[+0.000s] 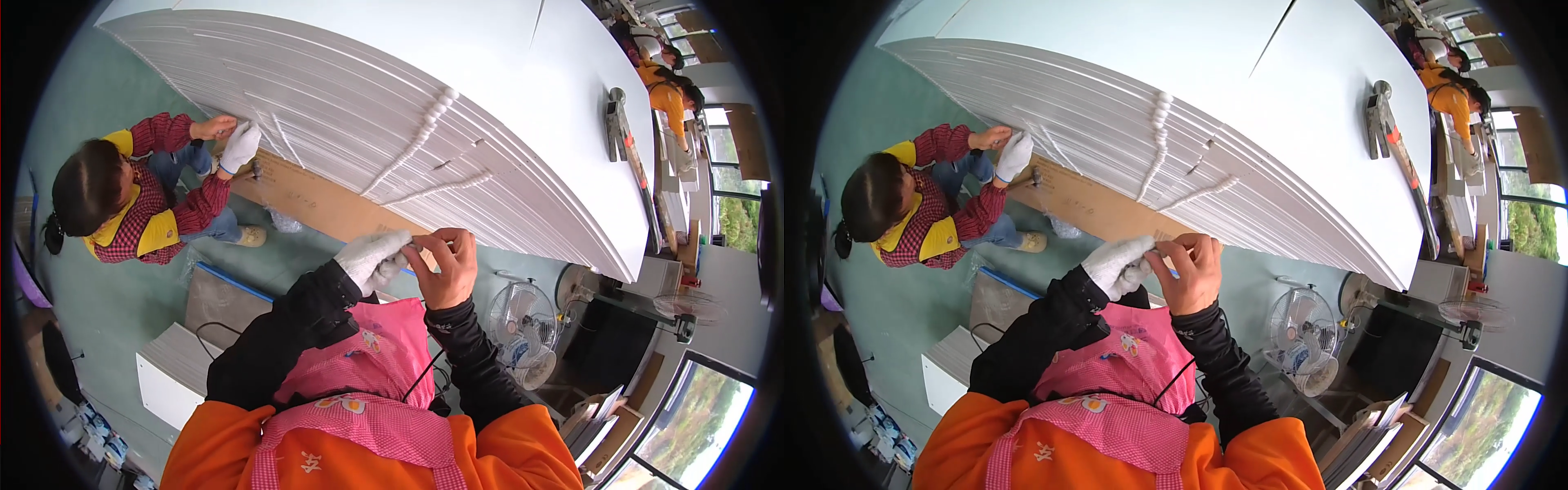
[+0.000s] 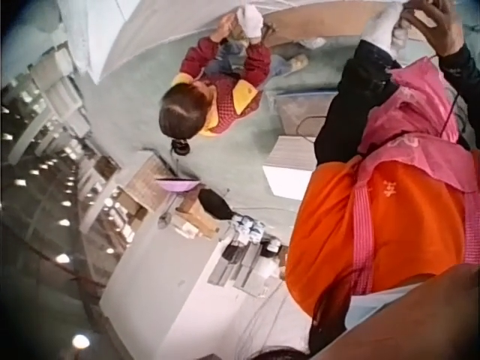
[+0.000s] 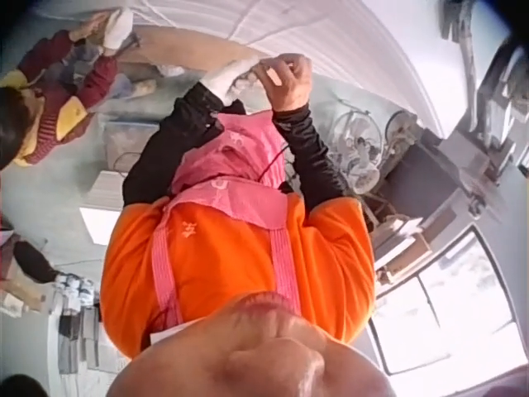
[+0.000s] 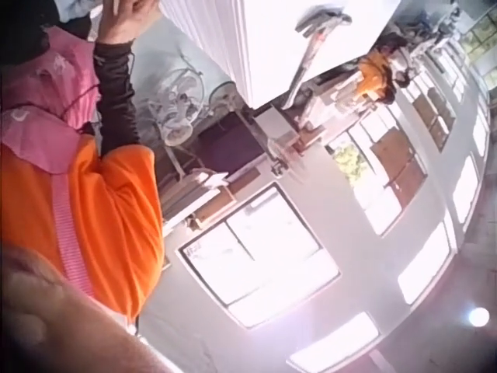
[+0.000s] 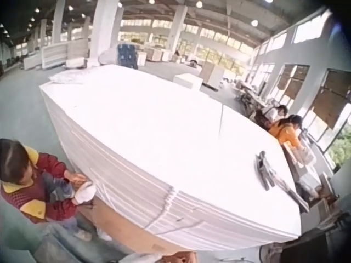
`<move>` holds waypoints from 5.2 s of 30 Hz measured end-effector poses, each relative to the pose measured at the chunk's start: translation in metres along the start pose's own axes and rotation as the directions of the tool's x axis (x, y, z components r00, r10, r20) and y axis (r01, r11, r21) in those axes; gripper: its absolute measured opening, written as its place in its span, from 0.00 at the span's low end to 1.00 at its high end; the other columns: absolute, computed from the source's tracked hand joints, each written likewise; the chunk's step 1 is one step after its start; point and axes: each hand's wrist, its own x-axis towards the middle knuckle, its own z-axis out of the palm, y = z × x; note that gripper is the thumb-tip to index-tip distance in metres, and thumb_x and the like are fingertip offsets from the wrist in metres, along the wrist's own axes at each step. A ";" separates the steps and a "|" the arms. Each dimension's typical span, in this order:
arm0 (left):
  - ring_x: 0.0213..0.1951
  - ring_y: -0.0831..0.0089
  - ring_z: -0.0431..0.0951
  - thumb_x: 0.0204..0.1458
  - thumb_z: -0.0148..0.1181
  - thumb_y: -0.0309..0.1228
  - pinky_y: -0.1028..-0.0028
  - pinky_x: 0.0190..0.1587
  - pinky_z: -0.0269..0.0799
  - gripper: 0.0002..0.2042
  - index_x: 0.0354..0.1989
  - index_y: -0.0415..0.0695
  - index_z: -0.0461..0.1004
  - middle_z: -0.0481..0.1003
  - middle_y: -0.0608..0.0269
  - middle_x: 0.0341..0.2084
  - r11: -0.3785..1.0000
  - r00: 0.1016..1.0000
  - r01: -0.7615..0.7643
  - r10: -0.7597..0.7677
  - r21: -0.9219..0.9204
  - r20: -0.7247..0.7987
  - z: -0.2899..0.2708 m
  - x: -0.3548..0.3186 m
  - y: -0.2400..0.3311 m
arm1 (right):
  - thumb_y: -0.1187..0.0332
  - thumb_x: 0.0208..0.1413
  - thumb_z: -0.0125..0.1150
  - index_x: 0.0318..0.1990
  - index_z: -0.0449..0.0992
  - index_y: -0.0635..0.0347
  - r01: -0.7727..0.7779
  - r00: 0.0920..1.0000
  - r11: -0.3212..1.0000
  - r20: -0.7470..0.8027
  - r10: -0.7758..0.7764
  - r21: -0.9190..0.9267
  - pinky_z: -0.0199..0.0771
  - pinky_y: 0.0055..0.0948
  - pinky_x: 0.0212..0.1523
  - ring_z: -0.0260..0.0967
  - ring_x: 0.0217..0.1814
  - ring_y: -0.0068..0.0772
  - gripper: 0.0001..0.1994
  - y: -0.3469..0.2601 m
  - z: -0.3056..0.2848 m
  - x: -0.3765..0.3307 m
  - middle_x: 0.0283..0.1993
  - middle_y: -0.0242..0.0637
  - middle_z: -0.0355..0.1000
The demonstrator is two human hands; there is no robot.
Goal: Assembling white wooden panels by hammering and inserting hardware.
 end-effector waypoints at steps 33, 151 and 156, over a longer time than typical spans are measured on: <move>0.16 0.86 0.60 0.56 0.52 0.38 0.86 0.14 0.51 0.14 0.42 0.41 0.71 0.66 0.72 0.19 0.994 0.992 0.068 -0.058 0.090 -0.112 0.035 0.052 0.095 | 0.82 0.43 0.63 0.35 0.75 0.67 -0.040 0.683 0.896 -0.642 0.347 0.442 0.77 0.20 0.32 0.72 0.35 0.24 0.09 0.042 0.017 0.056 0.34 0.38 0.72; 0.27 0.78 0.69 0.58 0.47 0.37 0.81 0.26 0.66 0.16 0.49 0.39 0.68 0.69 0.66 0.27 0.994 0.996 -0.012 0.021 0.104 -0.083 0.075 0.056 0.084 | 0.75 0.48 0.63 0.35 0.74 0.68 -0.147 0.637 0.455 -0.268 0.723 0.878 0.69 0.18 0.31 0.68 0.31 0.18 0.08 0.026 0.011 0.040 0.33 0.33 0.73; 0.45 0.69 0.71 0.59 0.44 0.37 0.66 0.49 0.68 0.17 0.49 0.39 0.67 0.70 0.59 0.41 0.998 0.993 0.041 -0.045 -0.036 -0.107 0.063 0.050 0.076 | 0.81 0.40 0.63 0.31 0.76 0.62 -0.281 0.885 0.934 -0.316 0.341 0.221 0.65 0.25 0.27 0.66 0.31 0.30 0.08 0.014 -0.003 0.031 0.29 0.33 0.70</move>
